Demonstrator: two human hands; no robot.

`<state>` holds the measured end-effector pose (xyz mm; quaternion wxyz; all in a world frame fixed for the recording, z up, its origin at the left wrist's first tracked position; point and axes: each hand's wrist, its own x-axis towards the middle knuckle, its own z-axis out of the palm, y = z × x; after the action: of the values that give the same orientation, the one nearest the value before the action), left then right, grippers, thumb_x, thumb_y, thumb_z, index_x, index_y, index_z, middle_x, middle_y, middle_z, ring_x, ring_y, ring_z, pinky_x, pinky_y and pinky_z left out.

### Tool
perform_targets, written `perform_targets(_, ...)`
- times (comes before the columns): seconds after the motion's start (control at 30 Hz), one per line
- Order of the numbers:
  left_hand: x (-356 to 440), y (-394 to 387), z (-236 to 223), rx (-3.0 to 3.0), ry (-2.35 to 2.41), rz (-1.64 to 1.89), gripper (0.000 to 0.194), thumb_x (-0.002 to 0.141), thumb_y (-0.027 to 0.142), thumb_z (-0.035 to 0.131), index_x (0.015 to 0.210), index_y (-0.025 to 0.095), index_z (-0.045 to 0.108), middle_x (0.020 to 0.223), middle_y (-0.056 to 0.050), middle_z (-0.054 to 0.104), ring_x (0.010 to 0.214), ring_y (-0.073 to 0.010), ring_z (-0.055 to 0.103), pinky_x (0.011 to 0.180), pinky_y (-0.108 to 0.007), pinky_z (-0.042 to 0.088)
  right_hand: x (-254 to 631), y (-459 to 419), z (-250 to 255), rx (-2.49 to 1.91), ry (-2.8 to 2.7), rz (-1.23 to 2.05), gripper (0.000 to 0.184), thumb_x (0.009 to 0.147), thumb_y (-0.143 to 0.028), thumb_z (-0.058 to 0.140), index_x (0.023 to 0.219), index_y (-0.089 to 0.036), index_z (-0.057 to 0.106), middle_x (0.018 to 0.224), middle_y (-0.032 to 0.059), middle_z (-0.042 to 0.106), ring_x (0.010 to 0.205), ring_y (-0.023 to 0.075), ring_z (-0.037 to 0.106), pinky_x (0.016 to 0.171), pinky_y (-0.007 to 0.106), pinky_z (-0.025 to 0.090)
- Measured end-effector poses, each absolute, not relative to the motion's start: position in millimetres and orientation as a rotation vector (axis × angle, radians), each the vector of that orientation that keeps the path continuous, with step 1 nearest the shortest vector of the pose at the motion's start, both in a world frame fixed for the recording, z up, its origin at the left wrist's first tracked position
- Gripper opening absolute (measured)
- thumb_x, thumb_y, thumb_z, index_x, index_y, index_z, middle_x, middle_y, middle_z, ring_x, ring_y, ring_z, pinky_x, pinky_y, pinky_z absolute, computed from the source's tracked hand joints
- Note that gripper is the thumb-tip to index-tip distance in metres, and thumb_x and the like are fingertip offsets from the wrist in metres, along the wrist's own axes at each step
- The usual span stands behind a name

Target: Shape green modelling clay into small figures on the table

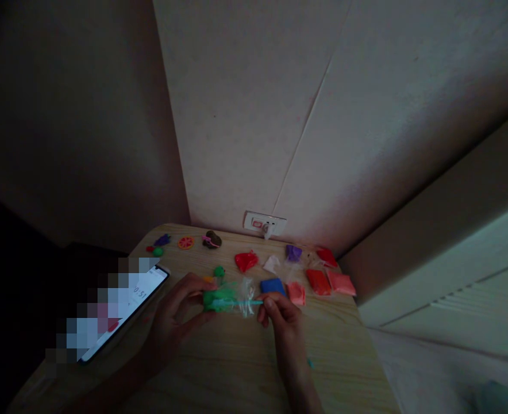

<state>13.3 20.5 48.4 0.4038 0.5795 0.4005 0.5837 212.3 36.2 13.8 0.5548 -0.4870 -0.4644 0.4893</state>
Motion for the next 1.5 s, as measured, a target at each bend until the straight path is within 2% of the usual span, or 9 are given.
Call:
perform_targets(0.1,14,22,48,1.412,0.981,1.399,0.031,0.071,0.006,0.070,0.097,0.023,0.065,0.098,-0.003,0.059,0.091,-0.0170,0.061,0.075,-0.025,0.055,214,36,13,-1.164,-1.086,1.137,0.031,0.076,-0.047,0.068,0.067,-0.018,0.067,0.051,-0.0026,0.053,0.050,0.0114,0.044,0.050,0.023,0.033)
perform_targets(0.3,15,27,39,1.308,0.801,1.335,0.045,0.071,0.007,0.068,0.110,0.027,0.059,0.114,-0.005,0.052,0.099,-0.0193,0.059,0.082,-0.032,0.055,212,36,18,-1.181,-1.086,1.097,0.038,0.075,-0.049,0.068,0.054,-0.018,0.059,0.051,-0.0018,0.051,0.051,0.0118,0.042,0.051,0.024,0.032)
perform_targets(0.5,12,34,32,1.218,0.802,1.344,0.066,0.068,0.007,0.071,0.124,0.031,0.048,0.119,-0.006,0.055,0.103,-0.0186,0.056,0.082,-0.030,0.053,213,38,18,-1.197,-1.077,1.075,0.040,0.075,-0.049,0.067,0.053,-0.018,0.056,0.052,-0.0017,0.049,0.053,0.0122,0.041,0.052,0.024,0.032)
perform_targets(0.63,11,37,25,1.197,0.767,1.387,0.054,0.070,0.008,0.069,0.116,0.031,0.050,0.108,-0.002,0.056,0.095,-0.0160,0.058,0.071,-0.025,0.052,216,38,17,-1.183,-1.018,1.090,0.040,0.076,-0.049,0.065,0.054,-0.018,0.054,0.053,-0.0027,0.045,0.053,0.0115,0.038,0.051,0.023,0.030)
perform_targets(0.83,10,38,26,1.231,0.882,1.355,0.020,0.070,0.017,0.068,0.084,0.020,0.054,0.081,0.001,0.056,0.076,-0.0140,0.058,0.067,-0.026,0.050,220,40,18,-1.153,-0.965,1.093,0.039,0.077,-0.048,0.065,0.054,-0.019,0.052,0.054,-0.0033,0.041,0.053,0.0111,0.036,0.049,0.023,0.030)
perform_targets(1.1,12,35,40,1.337,0.910,1.228,0.014,0.068,0.012,0.066,0.080,0.017,0.061,0.070,0.000,0.061,0.067,-0.0138,0.060,0.070,-0.028,0.051,220,40,21,-1.121,-0.905,1.105,0.039,0.075,-0.045,0.067,0.054,-0.018,0.050,0.053,-0.0043,0.040,0.052,0.0102,0.036,0.049,0.022,0.030)
perform_targets(1.2,12,34,37,1.479,0.911,1.171,0.016,0.071,0.009,0.063,0.084,0.017,0.064,0.069,-0.001,0.063,0.068,-0.0155,0.062,0.074,-0.030,0.052,220,41,20,-1.116,-0.895,1.096,0.040,0.075,-0.047,0.068,0.054,-0.019,0.049,0.053,-0.0046,0.040,0.051,0.0103,0.036,0.049,0.023,0.031)
perform_targets(1.37,14,32,28,1.731,0.983,0.992,0.036,0.073,0.007,0.061,0.107,0.021,0.065,0.076,-0.001,0.071,0.073,-0.0169,0.066,0.081,-0.033,0.050,220,42,19,-1.114,-0.882,1.106,0.039,0.075,-0.046,0.068,0.054,-0.019,0.048,0.053,-0.0047,0.040,0.051,0.0100,0.036,0.049,0.023,0.031)
perform_targets(1.5,17,29,24,1.779,0.942,0.877,0.038,0.077,0.007,0.057,0.112,0.021,0.063,0.078,-0.001,0.074,0.070,-0.0152,0.069,0.075,-0.028,0.052,221,41,18,-1.108,-0.891,1.100,0.038,0.077,-0.044,0.066,0.055,-0.019,0.049,0.055,-0.0041,0.042,0.053,0.0104,0.038,0.050,0.023,0.032)
